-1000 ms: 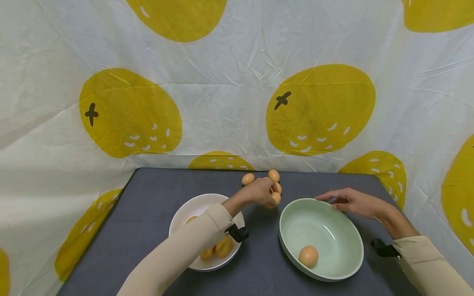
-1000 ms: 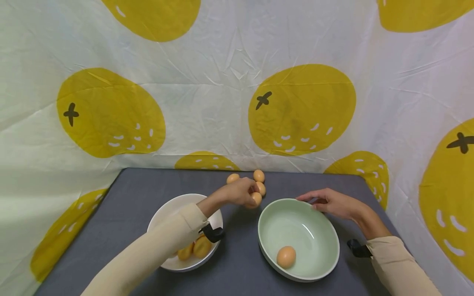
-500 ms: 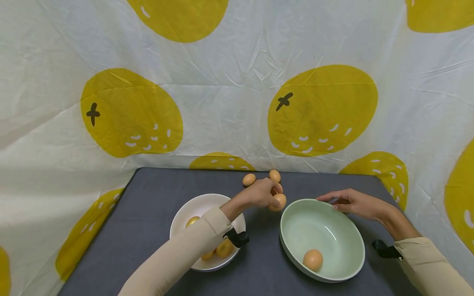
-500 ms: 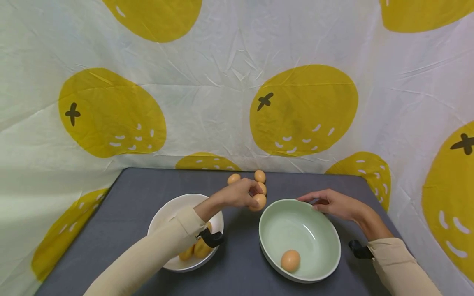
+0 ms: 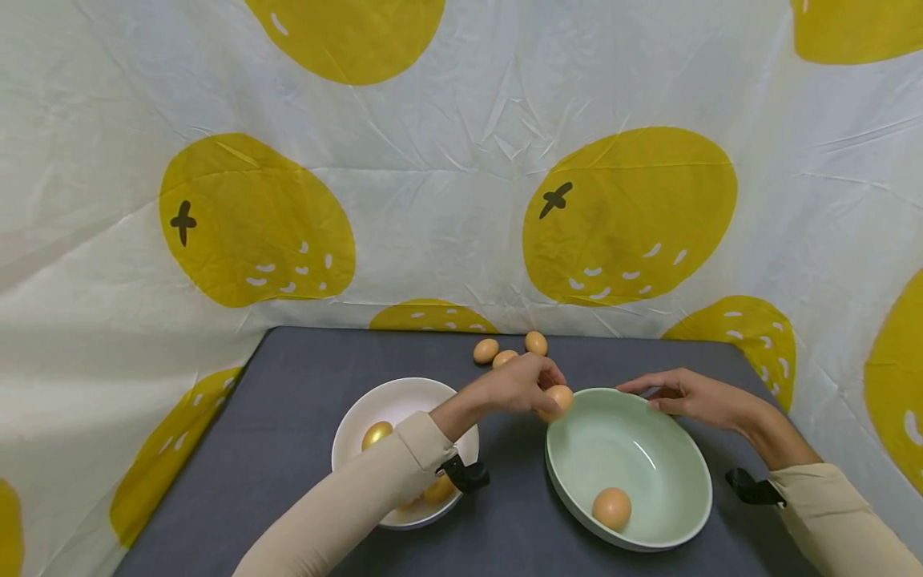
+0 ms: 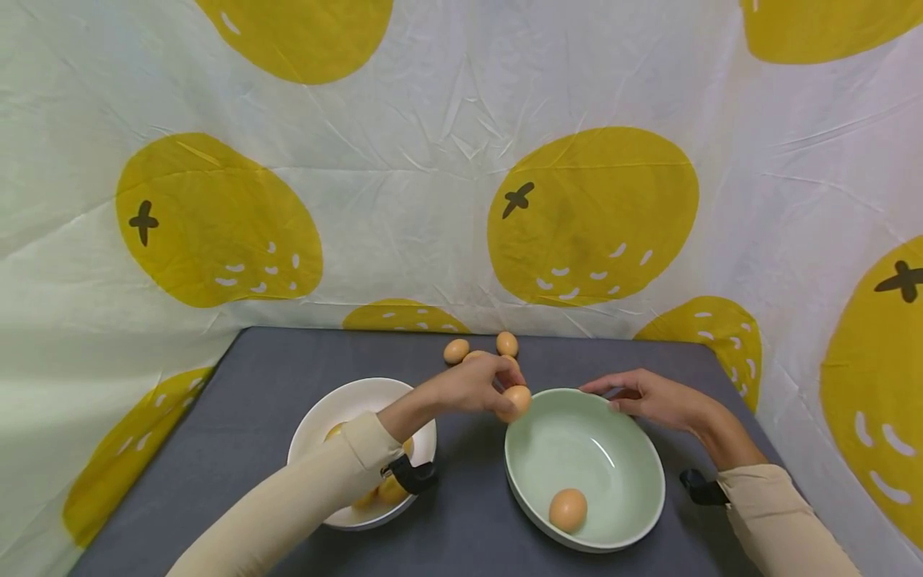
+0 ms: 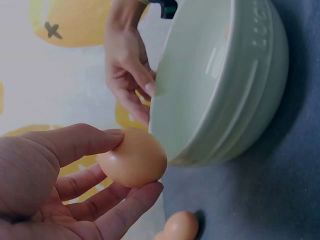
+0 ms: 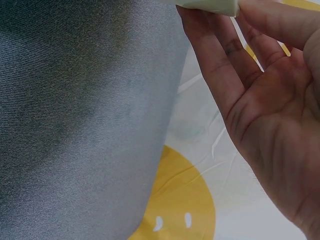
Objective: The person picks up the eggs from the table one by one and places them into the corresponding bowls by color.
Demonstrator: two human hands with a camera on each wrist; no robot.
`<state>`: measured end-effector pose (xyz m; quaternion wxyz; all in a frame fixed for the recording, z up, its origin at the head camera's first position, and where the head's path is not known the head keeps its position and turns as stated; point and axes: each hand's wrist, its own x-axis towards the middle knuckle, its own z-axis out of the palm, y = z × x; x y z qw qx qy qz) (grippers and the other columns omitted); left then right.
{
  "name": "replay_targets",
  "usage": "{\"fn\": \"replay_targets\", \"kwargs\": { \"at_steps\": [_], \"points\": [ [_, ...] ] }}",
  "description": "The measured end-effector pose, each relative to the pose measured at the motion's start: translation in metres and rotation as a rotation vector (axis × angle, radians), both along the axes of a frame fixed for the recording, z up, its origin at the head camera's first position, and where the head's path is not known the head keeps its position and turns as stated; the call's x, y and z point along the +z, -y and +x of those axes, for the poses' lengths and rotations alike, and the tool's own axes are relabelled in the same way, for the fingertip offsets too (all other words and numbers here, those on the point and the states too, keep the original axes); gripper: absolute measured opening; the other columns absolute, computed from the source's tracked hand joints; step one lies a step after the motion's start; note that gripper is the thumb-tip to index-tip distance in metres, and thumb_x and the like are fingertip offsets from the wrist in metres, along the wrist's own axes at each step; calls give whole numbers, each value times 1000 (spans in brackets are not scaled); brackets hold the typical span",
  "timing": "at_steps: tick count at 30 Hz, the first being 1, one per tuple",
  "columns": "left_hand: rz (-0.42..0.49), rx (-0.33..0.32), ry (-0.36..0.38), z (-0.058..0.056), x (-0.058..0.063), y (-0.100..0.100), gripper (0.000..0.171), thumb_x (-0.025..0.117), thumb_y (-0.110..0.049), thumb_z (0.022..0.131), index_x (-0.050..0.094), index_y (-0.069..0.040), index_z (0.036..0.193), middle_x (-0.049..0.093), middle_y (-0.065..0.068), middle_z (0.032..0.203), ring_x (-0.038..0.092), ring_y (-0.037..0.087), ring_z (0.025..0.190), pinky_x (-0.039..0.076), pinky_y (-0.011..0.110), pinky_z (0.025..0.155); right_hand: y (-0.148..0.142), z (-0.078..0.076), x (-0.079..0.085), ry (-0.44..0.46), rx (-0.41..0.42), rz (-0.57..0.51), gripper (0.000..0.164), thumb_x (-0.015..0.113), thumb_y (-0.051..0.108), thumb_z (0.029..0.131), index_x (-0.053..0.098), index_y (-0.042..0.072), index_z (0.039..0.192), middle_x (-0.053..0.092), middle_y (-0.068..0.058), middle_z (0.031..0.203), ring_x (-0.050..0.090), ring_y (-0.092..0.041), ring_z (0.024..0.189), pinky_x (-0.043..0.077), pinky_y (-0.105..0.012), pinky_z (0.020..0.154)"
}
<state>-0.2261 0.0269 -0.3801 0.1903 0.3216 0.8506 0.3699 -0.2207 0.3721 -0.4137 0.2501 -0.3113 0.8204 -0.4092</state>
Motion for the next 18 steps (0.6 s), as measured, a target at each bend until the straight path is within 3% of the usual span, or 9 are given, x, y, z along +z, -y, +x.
{"fn": "replay_targets", "kwargs": {
  "at_steps": [11,18],
  "points": [
    [-1,-88,-76,5,0,-9,30,77,-7,86,72,-4,116,71,-2,100,60,5,90,49,16,80,0,-1,1,9,9,-7,43,49,7,106,49,3,149,56,-27,141,66,-19,116,59,-36,85],
    [2,-116,-19,8,-2,-14,30,76,-7,87,72,-6,117,69,-4,101,59,6,92,49,17,78,-1,-1,1,6,3,5,44,50,8,106,49,5,149,56,-24,142,65,-16,117,58,-34,86]
  ]
}}
